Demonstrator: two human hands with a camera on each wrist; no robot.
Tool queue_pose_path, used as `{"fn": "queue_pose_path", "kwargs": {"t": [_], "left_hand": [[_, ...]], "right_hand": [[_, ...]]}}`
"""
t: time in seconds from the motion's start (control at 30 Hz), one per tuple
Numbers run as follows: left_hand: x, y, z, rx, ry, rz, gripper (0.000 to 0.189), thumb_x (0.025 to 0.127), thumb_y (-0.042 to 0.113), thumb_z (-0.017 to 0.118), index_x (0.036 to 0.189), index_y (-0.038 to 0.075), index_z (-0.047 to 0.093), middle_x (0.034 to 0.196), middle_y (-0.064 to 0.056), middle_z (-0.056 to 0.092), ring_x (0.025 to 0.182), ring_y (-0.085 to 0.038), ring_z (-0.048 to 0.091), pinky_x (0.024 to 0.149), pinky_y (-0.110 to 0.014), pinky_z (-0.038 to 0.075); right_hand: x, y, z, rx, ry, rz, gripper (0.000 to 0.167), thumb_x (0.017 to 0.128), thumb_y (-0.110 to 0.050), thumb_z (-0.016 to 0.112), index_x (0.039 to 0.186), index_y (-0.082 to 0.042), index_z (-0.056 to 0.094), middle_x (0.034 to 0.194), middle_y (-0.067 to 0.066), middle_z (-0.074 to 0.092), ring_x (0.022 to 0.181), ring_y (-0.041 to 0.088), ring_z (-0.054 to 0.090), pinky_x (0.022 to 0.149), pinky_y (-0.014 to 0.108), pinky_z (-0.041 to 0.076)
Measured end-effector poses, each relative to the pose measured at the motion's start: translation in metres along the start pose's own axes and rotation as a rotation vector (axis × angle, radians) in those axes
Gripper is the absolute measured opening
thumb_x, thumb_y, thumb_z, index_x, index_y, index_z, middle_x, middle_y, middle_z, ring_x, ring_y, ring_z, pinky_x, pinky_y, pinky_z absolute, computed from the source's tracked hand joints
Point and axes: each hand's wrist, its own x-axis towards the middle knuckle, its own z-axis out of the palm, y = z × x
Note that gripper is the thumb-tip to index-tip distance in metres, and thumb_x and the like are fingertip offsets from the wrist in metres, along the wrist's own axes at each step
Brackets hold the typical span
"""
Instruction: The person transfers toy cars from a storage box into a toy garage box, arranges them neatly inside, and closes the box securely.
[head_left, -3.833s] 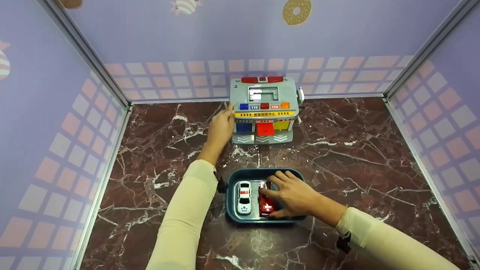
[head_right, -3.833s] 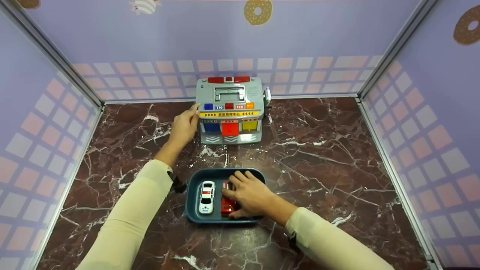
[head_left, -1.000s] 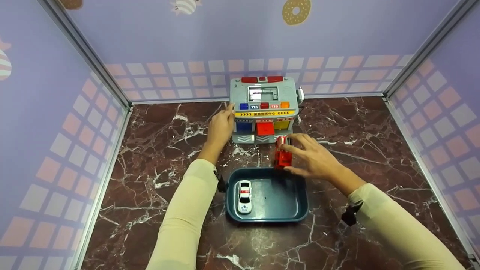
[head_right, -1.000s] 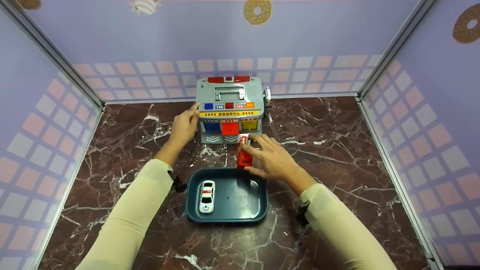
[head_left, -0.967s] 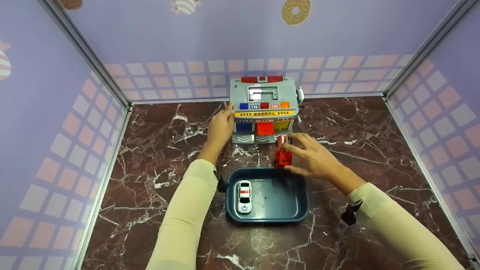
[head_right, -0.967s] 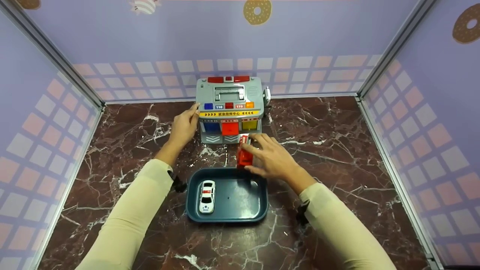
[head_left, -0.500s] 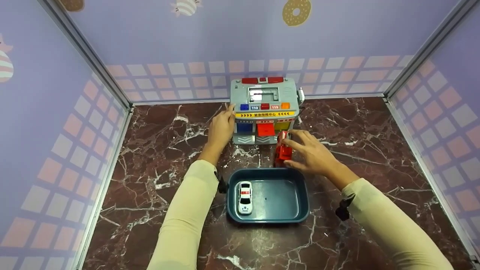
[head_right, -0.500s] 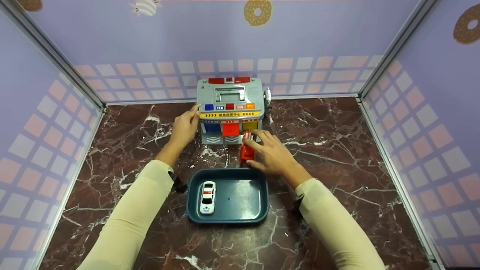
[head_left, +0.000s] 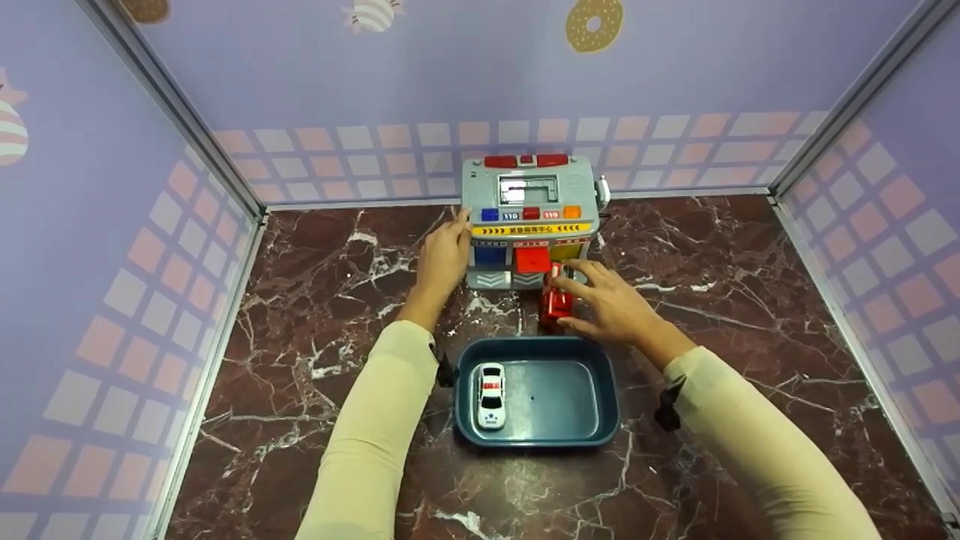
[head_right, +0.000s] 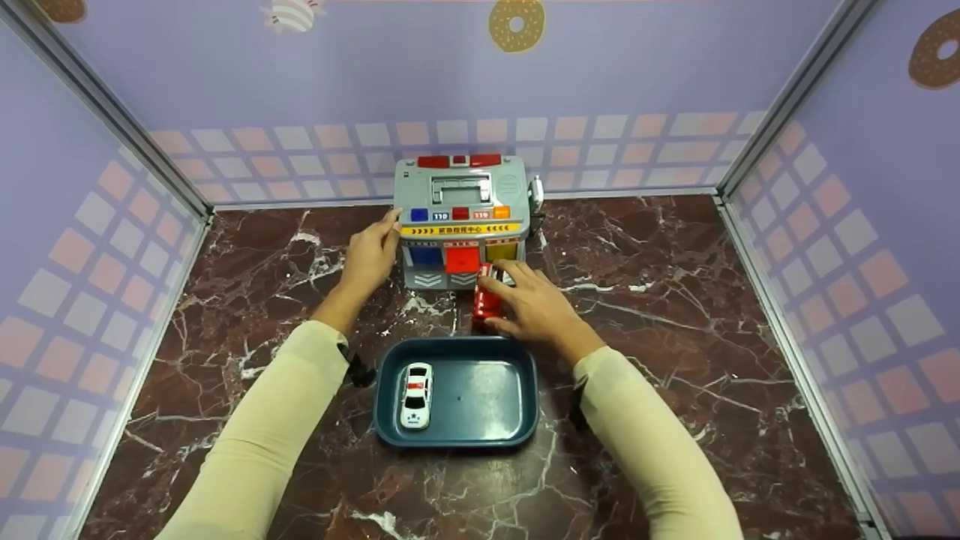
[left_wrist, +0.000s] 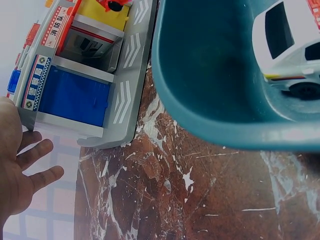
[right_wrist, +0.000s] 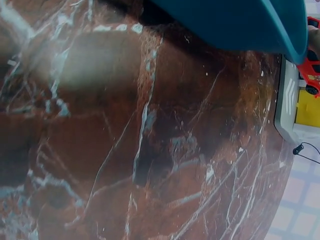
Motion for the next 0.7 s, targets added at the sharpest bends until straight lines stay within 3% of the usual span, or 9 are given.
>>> {"fn": "queue_pose_path", "kwargs": {"t": [0.3, 0.7], "left_hand": [[0.000, -0.001, -0.001, -0.008, -0.003, -0.011, 0.041, 0.118, 0.031, 0.053, 0.154, 0.018, 0.068, 0.134, -0.014, 0.079, 0.125, -0.043, 0.075, 0.103, -0.060, 0.059], [-0.001, 0.000, -0.001, -0.001, -0.023, -0.035, 0.042, 0.118, 0.033, 0.053, 0.156, 0.019, 0.066, 0.138, -0.013, 0.077, 0.129, -0.041, 0.074, 0.107, -0.058, 0.058]], "right_hand": [[0.013, -0.004, 0.010, -0.042, -0.009, -0.028, 0.076, 0.096, -0.051, 0.083, 0.160, -0.017, 0.059, 0.163, 0.027, 0.051, 0.146, 0.051, 0.055, 0.118, 0.068, 0.050], [0.026, -0.006, 0.019, -0.063, -0.050, -0.031, 0.077, 0.098, -0.055, 0.080, 0.162, -0.021, 0.058, 0.162, 0.028, 0.051, 0.144, 0.050, 0.057, 0.122, 0.065, 0.047]]}}
